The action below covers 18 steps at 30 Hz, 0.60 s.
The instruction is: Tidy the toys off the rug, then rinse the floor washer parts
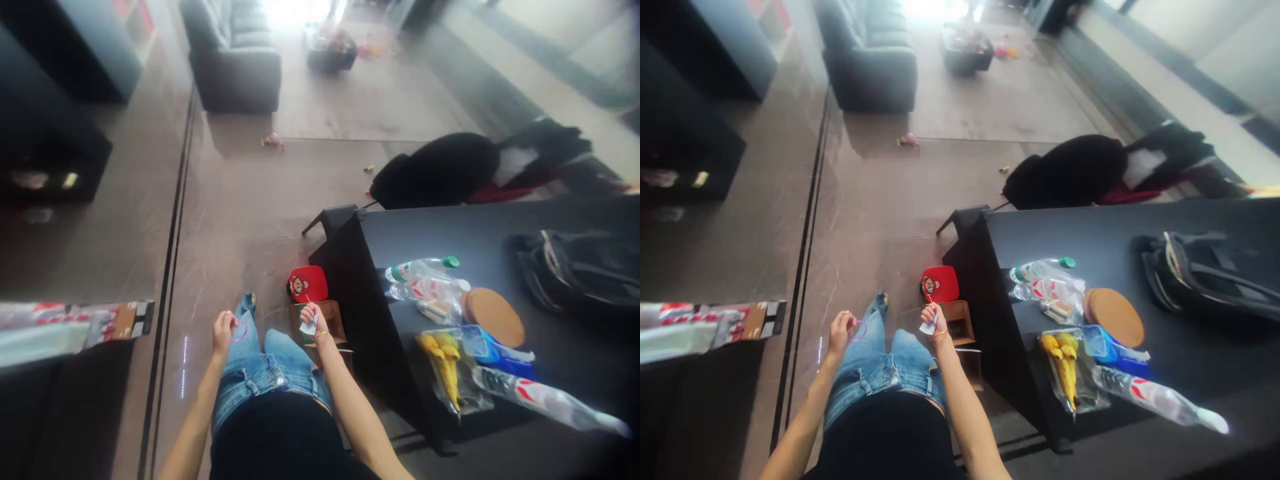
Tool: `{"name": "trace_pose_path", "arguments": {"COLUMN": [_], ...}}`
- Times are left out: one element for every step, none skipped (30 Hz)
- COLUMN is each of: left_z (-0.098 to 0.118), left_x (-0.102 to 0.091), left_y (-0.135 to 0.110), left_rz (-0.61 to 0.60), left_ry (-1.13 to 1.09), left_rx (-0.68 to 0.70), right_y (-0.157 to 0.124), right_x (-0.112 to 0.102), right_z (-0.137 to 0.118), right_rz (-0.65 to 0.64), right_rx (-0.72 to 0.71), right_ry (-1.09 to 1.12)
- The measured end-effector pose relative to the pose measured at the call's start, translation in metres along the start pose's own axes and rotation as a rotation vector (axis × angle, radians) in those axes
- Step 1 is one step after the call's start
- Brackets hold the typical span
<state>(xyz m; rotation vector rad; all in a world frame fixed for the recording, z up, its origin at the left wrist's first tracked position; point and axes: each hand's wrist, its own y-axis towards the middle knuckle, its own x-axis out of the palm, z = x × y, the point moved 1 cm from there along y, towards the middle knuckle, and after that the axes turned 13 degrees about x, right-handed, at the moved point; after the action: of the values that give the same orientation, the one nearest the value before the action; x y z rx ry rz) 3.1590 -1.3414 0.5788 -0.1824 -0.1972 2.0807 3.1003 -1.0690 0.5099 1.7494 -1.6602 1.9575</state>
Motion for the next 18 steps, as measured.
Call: {"name": "trace_pose_path", "arguments": {"left_z": [0.006, 0.012, 0.019, 0.024, 0.029, 0.032, 0.034, 0.034, 0.033, 0.032, 0.031, 0.030, 0.029, 0.029, 0.030, 0.031, 0.032, 0.031], "left_x": [0.005, 0.011, 0.017, 0.025, 0.034, 0.042, 0.050, 0.058, 0.066, 0.072, 0.079, 0.085, 0.091, 0.097, 0.103, 0.109, 0.115, 0.121], "left_y": [0.026, 0.049, 0.070, 0.087, 0.101, 0.112, 0.120, 0.126, 0.130, 0.134, 0.136, 0.139, 0.141, 0.142, 0.144, 0.146, 0.148, 0.150], "left_rz": [-0.049, -0.099, -0.152, -0.207, -0.262, -0.315, -0.363, -0.408, -0.446, -0.480, -0.508, -0.532, -0.553, -0.570, -0.586, -0.601, -0.613, -0.623], "left_ry": [0.019, 0.038, 0.057, 0.075, 0.093, 0.111, 0.129, 0.146, 0.162, 0.179, 0.196, 0.213, 0.228, 0.245, 0.263, 0.282, 0.302, 0.322], "left_rx": [0.003, 0.006, 0.005, 0.003, -0.001, -0.008, -0.017, -0.028, -0.039, -0.049, -0.056, -0.061, -0.064, -0.065, -0.066, -0.067, -0.069, -0.073], "right_y": [0.008, 0.015, 0.021, 0.027, 0.032, 0.037, 0.043, 0.049, 0.057, 0.065, 0.074, 0.083, 0.092, 0.101, 0.110, 0.118, 0.127, 0.136], "right_x": [0.003, 0.005, 0.007, 0.009, 0.011, 0.012, 0.012, 0.011, 0.010, 0.008, 0.006, 0.004, 0.001, -0.002, -0.005, -0.008, -0.012, -0.017], "right_z": [-0.002, -0.004, -0.004, -0.005, -0.004, -0.004, -0.003, -0.002, -0.001, -0.001, 0.000, 0.000, 0.000, -0.001, -0.003, -0.007, -0.011, -0.017], "right_rz": [0.036, 0.068, 0.095, 0.118, 0.138, 0.161, 0.185, 0.209, 0.234, 0.257, 0.280, 0.301, 0.321, 0.339, 0.356, 0.371, 0.384, 0.392], "right_rx": [-0.036, -0.067, -0.091, -0.107, -0.119, -0.129, -0.135, -0.139, -0.137, -0.129, -0.116, -0.099, -0.081, -0.065, -0.054, -0.047, -0.045, -0.047], "right_ry": [0.022, 0.047, 0.075, 0.105, 0.133, 0.160, 0.186, 0.210, 0.232, 0.250, 0.265, 0.277, 0.289, 0.299, 0.310, 0.320, 0.328, 0.334]}}
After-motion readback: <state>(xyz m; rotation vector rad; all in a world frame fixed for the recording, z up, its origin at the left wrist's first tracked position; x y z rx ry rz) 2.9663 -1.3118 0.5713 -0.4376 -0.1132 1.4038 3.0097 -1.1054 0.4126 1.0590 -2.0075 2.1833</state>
